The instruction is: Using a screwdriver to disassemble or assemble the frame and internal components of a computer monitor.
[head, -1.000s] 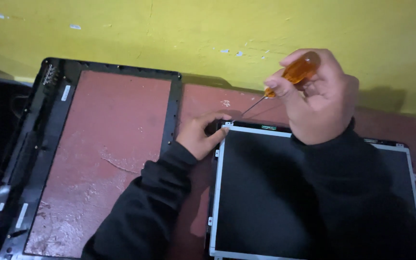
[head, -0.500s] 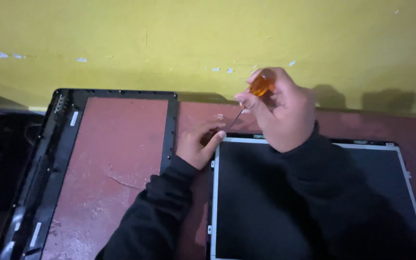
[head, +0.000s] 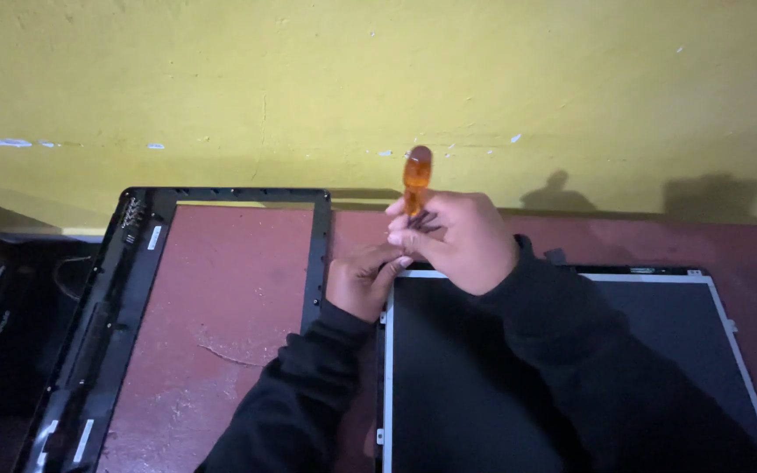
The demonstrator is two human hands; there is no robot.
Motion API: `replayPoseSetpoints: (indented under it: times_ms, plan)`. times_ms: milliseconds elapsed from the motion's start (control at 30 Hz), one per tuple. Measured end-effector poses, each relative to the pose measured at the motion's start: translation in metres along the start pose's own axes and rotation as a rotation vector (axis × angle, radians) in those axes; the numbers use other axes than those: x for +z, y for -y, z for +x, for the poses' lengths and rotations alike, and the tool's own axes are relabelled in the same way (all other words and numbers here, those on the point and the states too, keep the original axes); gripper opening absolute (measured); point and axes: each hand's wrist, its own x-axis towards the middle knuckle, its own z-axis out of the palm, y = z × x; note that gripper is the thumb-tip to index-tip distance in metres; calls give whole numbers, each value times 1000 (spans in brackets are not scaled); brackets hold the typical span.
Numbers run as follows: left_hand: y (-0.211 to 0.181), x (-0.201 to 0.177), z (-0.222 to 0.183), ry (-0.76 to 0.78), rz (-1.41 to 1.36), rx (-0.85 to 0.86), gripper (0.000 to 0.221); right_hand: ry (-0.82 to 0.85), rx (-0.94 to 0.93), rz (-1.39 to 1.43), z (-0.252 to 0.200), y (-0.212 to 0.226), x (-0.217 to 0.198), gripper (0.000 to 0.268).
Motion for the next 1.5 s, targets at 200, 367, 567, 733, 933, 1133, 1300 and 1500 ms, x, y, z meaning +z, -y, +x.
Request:
replayPoseSetpoints:
  times_ms: [200,367,567,733,933,1133,1300,1500]
  plan:
    - [1,-1,0,35,-125,-4,12,146,29,7,2,-9,-4,4]
    - [8,0,-3,17,1,79,25,90,-14,-102,-1,-30,1,14]
    - [21,5,-9,3,41,47,16,108,-108,4,3,-17,1,13]
    - [-3,3,1,36,-29,92,13,131,-75,73,1,-20,5,6]
    - [14,0,-7,17,-58,31,20,89,69,53,-5,-39,6,17]
    - [4,-6,-1,44,-81,35,12,95,-8,103,0,-22,7,17]
    - [-1,-2,0,40,-119,37,14,118,8,95,-3,-33,9,12]
    - [23,4,-8,11,-68,42,20,43,30,-54,-5,-42,11,20]
